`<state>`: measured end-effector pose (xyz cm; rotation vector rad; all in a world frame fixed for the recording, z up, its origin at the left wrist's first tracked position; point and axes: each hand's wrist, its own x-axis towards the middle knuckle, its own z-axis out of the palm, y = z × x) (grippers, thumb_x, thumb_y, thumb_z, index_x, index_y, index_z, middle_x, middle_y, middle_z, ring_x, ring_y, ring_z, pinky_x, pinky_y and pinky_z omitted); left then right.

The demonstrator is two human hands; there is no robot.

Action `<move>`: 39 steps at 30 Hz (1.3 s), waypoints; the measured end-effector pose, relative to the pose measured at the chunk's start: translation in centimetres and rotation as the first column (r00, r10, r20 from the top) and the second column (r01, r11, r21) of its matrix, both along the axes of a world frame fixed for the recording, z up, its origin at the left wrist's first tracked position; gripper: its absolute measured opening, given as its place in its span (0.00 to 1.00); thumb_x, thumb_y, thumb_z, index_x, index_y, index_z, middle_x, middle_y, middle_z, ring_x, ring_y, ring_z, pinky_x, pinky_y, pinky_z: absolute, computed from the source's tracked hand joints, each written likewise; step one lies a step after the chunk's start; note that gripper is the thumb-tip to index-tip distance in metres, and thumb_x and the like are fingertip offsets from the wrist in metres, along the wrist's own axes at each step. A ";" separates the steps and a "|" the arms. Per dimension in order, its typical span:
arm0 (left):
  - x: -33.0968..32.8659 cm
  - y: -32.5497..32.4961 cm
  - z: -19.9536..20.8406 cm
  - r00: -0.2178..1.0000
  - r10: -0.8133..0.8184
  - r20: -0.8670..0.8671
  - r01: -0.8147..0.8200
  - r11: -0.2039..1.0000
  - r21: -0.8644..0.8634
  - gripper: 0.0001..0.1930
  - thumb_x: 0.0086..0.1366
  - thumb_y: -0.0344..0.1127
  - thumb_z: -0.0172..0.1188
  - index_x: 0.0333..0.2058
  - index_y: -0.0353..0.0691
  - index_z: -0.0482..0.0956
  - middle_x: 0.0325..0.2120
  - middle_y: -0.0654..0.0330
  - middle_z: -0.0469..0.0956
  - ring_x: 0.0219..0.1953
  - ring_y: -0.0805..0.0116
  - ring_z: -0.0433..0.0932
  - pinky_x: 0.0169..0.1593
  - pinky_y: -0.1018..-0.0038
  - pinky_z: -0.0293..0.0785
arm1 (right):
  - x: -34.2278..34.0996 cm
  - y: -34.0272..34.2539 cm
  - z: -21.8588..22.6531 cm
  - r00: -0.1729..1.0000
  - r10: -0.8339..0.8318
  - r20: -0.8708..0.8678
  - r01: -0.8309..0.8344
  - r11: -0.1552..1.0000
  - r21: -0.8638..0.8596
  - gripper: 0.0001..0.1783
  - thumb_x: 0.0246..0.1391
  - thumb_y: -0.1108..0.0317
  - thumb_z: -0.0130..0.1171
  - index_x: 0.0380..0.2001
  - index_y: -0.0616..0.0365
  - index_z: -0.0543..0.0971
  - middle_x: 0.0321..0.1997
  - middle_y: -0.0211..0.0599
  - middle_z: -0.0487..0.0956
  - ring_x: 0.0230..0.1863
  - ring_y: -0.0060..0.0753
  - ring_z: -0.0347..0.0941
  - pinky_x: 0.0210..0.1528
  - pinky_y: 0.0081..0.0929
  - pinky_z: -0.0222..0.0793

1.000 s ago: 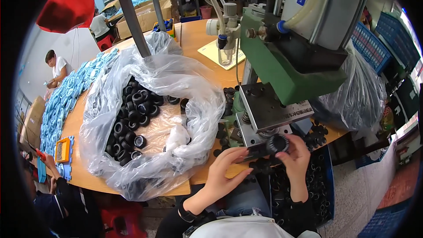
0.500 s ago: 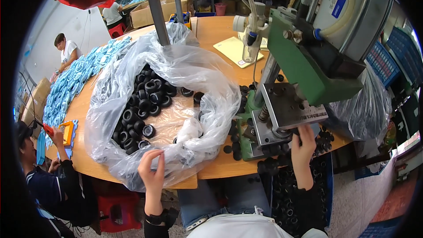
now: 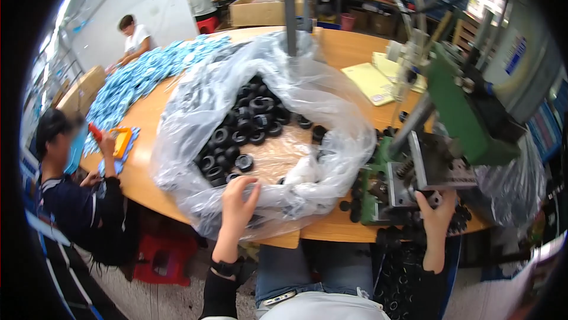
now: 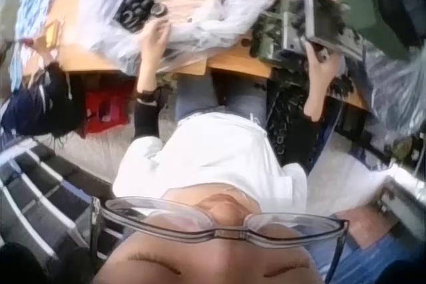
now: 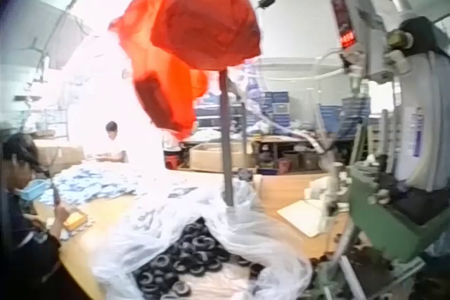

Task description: The person is using a small press machine to assemble or stamp black circular toy parts, likely tires or rollers.

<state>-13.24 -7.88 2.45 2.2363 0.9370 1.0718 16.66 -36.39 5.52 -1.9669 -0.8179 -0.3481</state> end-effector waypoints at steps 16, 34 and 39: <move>3.9 8.8 -3.2 0.616 0.239 -0.751 -0.192 0.970 0.151 0.18 0.51 0.39 0.64 0.39 0.38 0.76 0.42 0.51 0.71 0.39 0.50 0.76 0.40 0.59 0.75 | 4.2 -6.9 -5.1 0.947 -0.310 0.080 0.288 0.935 0.207 0.25 0.59 0.65 0.51 0.57 0.62 0.63 0.62 0.44 0.63 0.62 0.42 0.57 0.63 0.36 0.49; 3.4 -4.8 0.9 0.810 0.065 0.583 0.317 0.788 -0.528 0.30 0.53 0.18 0.61 0.56 0.31 0.62 0.50 0.56 0.69 0.48 0.69 0.72 0.51 0.76 0.68 | 14.2 -9.9 -11.4 0.971 -0.209 0.116 0.234 0.741 -0.629 0.23 0.63 0.52 0.42 0.52 0.55 0.72 0.63 0.36 0.64 0.66 0.46 0.54 0.66 0.52 0.39; 3.4 -6.9 0.2 0.785 0.038 0.619 0.421 0.701 -0.576 0.30 0.50 0.16 0.61 0.54 0.30 0.65 0.47 0.53 0.72 0.48 0.67 0.74 0.51 0.74 0.71 | 12.0 -8.6 -8.3 0.980 -0.187 0.063 0.185 0.762 -0.621 0.20 0.60 0.56 0.48 0.50 0.57 0.73 0.59 0.37 0.68 0.62 0.44 0.60 0.64 0.49 0.46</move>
